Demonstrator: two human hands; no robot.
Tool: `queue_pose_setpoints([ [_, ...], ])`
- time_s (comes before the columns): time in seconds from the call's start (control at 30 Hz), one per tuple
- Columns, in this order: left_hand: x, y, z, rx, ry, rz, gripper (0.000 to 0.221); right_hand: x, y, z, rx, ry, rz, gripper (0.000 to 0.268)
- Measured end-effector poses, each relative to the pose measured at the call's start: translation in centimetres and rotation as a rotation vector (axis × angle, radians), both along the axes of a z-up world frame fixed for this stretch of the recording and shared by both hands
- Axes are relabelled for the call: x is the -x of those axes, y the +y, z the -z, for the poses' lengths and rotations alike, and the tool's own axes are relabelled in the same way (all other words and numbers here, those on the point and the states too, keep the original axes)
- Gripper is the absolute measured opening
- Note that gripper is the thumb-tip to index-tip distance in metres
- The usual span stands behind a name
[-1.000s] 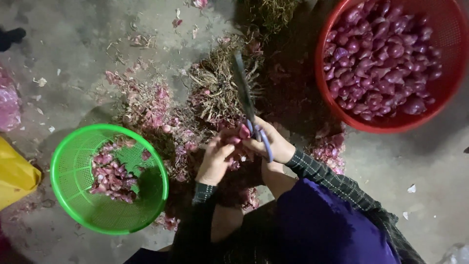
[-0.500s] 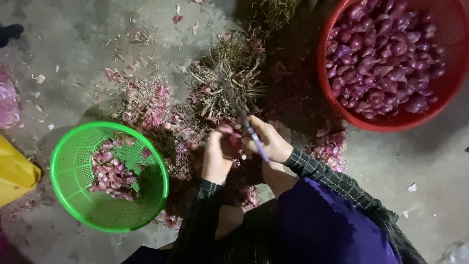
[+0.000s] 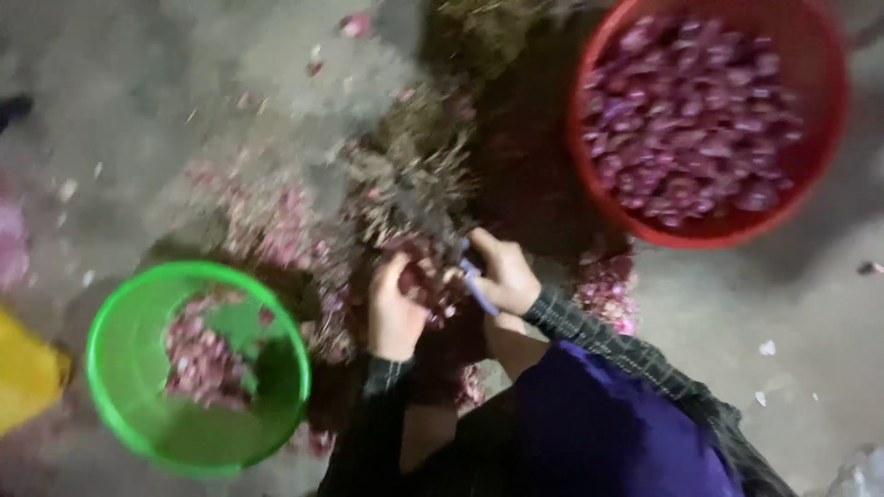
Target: Trimming the roots and tops of shallots using scissors and sorting the cleaned bulbs into a basket.
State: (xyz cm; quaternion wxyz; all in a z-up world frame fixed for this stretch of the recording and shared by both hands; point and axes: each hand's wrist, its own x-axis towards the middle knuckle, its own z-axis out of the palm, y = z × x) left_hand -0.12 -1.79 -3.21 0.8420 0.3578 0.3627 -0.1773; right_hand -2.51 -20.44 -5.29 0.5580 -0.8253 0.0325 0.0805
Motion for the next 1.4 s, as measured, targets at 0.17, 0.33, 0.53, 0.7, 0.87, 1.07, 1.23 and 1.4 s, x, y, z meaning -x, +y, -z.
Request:
queue_pose_setpoints([
  [0.17,0.6,0.0,0.7,-0.257,-0.178,0.249,0.017,0.4,0.6,0.0,-0.082,0.013,0.119,0.048],
  [0.33,1.2,-1.2,-1.6,-0.522,-0.360,0.529,0.018,-0.7,1.3,0.6,-0.240,0.063,0.101,0.037],
  [0.53,1.6,1.0,2.1,-0.588,-0.330,0.635,0.020,0.1,1.1,3.0,-0.216,0.118,0.003,0.040],
  [0.7,1.7,0.3,1.9,-0.375,-0.152,0.450,0.010,0.5,1.4,2.8,-0.259,0.048,-0.008,0.028],
  [0.87,-1.4,0.1,-1.8,-0.449,-0.020,0.432,0.012,1.6,0.4,4.9,-0.261,0.061,-0.011,0.034],
  [1.07,-0.1,-0.8,-0.1,-0.443,-0.063,0.686,0.026,0.9,-0.1,2.8,-0.147,0.047,0.027,0.047],
  [1.23,0.0,-3.5,2.1,-0.338,-0.059,0.659,0.022,0.3,-1.7,1.9,-0.033,0.025,0.053,0.055],
  [1.4,-1.9,-5.1,-2.2,-0.108,-0.262,0.543,0.037,-1.2,-8.3,-4.3,0.462,-0.269,0.246,0.024],
])
